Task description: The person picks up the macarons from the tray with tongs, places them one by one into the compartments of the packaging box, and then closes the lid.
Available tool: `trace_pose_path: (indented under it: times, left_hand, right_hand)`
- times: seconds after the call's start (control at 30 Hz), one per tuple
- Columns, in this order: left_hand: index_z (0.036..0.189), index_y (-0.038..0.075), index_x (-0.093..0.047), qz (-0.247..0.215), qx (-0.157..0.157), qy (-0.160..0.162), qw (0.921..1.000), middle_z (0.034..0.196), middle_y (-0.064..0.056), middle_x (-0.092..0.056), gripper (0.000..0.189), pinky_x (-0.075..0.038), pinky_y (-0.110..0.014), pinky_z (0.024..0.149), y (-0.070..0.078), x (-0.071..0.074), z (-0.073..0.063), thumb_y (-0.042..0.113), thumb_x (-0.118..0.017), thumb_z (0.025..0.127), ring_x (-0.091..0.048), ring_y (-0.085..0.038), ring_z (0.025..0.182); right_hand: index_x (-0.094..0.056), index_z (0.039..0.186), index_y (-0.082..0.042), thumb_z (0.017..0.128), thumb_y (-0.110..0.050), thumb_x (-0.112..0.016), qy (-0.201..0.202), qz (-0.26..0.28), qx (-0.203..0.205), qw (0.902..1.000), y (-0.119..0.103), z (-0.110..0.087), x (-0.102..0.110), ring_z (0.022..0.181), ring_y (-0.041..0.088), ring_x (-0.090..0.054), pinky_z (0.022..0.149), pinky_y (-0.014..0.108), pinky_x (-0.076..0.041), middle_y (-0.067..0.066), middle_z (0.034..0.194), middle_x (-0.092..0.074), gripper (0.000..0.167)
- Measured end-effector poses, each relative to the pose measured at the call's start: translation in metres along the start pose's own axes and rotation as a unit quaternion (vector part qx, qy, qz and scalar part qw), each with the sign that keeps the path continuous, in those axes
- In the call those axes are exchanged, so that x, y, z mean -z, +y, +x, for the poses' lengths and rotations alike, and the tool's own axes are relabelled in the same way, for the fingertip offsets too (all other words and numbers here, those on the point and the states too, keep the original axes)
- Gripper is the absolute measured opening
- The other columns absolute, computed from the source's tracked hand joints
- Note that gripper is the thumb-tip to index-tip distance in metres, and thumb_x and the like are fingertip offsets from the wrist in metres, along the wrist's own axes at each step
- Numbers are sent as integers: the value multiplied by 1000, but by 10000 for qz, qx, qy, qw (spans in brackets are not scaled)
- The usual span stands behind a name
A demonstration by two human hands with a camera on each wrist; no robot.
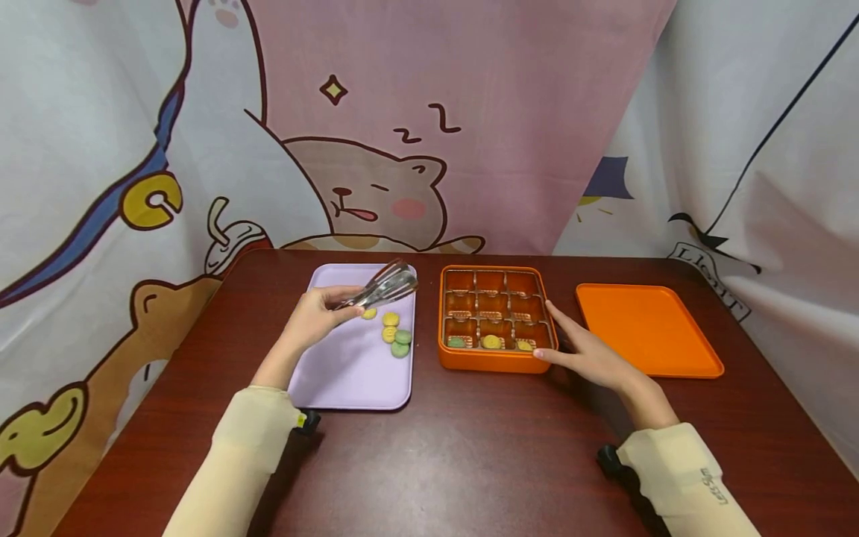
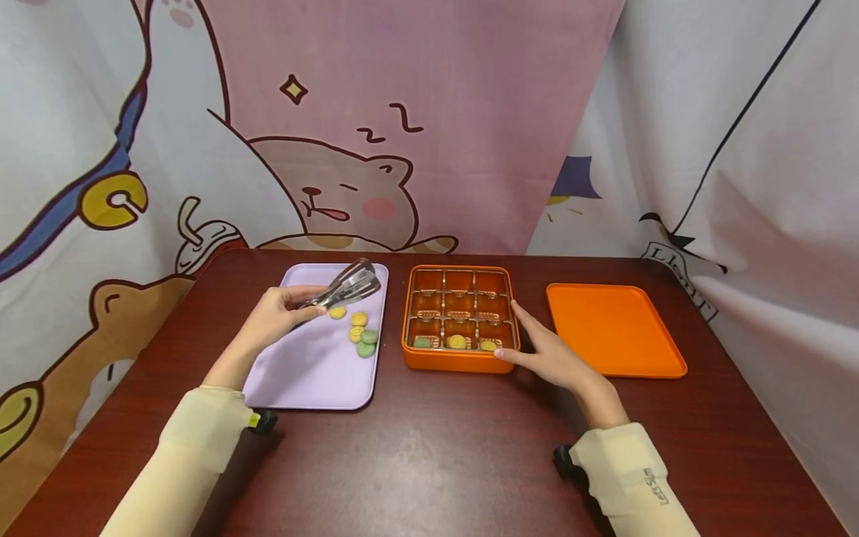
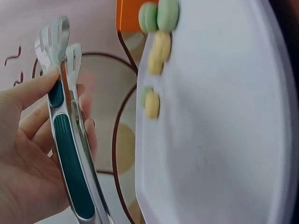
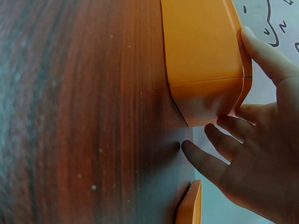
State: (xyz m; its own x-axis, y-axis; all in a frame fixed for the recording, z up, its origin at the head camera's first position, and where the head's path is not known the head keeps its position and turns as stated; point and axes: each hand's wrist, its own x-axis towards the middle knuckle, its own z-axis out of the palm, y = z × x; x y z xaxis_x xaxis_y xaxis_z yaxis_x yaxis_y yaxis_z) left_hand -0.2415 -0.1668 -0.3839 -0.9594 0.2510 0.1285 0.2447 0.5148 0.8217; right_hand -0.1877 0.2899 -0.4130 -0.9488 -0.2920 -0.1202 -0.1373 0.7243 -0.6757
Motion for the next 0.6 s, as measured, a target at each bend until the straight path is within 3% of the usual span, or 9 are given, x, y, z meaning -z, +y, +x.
trace_pose_path:
  times: [0.23,0.6]
  left_hand:
    - [126,4,-69,439,478,382,9972,118,-17,-72,40,-47,-16,69,-21,19,-8,19,-75,89,-61,-10,89]
    - [128,2,-66,726,958,453,9917,126,-21,-68,42,-47,-20,74,-40,27,-18,17,-74,89,-65,-28,107]
  right_hand:
    - [-1,162,-17,94,-47,-64,16,-12,-6,10000,0,1,0,151,50,-12,111,75,-15,18,168,-5,97]
    - [-1,162,-17,94,-47,-64,14,-22,6,10000,0,0,0,151,50,-12,111,75,-15,17,169,-5,97]
